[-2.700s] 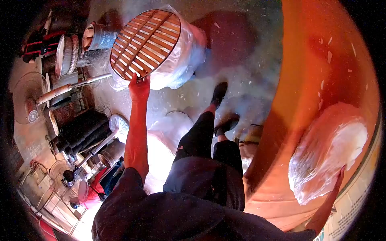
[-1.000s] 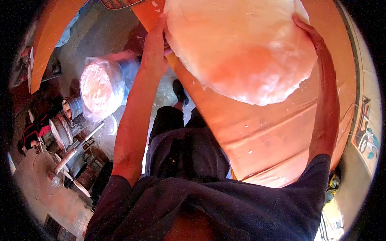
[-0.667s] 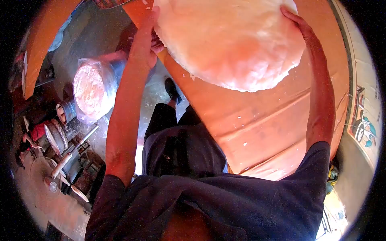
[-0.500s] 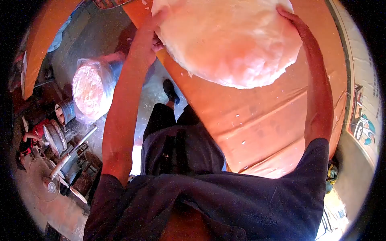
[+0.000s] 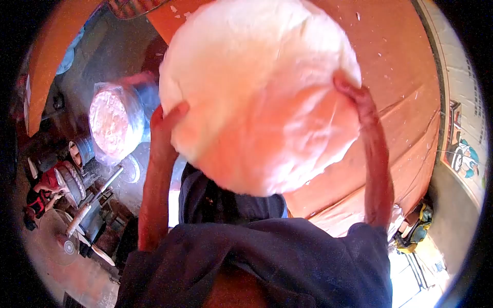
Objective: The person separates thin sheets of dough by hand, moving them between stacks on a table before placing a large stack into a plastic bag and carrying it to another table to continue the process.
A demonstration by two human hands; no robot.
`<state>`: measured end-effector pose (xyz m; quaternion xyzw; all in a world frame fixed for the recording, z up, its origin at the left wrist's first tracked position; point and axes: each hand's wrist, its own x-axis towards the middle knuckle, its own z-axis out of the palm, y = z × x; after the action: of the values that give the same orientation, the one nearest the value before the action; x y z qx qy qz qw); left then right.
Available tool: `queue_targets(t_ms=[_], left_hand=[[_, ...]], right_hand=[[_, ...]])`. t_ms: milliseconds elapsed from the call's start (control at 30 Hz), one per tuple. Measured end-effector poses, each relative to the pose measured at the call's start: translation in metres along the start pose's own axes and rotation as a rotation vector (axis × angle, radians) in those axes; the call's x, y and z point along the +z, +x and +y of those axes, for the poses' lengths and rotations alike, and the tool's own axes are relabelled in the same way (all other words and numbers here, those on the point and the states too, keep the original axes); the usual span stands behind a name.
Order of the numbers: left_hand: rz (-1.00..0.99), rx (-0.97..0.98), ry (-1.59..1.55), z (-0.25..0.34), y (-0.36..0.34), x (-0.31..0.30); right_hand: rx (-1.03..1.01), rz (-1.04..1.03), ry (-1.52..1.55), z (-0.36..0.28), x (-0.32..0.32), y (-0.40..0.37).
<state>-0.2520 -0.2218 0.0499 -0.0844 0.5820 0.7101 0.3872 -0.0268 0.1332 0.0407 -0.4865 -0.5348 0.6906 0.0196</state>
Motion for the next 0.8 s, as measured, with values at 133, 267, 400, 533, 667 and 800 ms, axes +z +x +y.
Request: queue_targets(t_ms=[133, 267, 400, 533, 667, 800], left_hand=[[0.030, 0.002, 0.056, -0.032, 0.004, -0.028], [-0.167, -0.082, -0.331, -0.040, 0.007, -0.017], [-0.225, -0.200, -0.420, -0.030, 0.004, -0.024], [-0.175, -0.110, -0.495, -0.028, -0.010, -0.046], [-0.048, -0.036, -0.554, -0.011, -0.034, -0.115], [0.201, 0.104, -0.567, 0.019, -0.054, -0.226]], right_hand=[[0.060, 0.000, 0.112, 0.007, 0.015, -0.015], [-0.087, 0.034, 0.025, 0.064, -0.046, 0.035], [-0.146, 0.065, -0.055, 0.051, -0.076, 0.032], [-0.189, 0.061, -0.225, -0.011, -0.039, -0.007], [-0.260, -0.075, -0.289, -0.048, 0.069, -0.017], [-0.206, -0.312, -0.408, -0.048, 0.234, 0.032]])
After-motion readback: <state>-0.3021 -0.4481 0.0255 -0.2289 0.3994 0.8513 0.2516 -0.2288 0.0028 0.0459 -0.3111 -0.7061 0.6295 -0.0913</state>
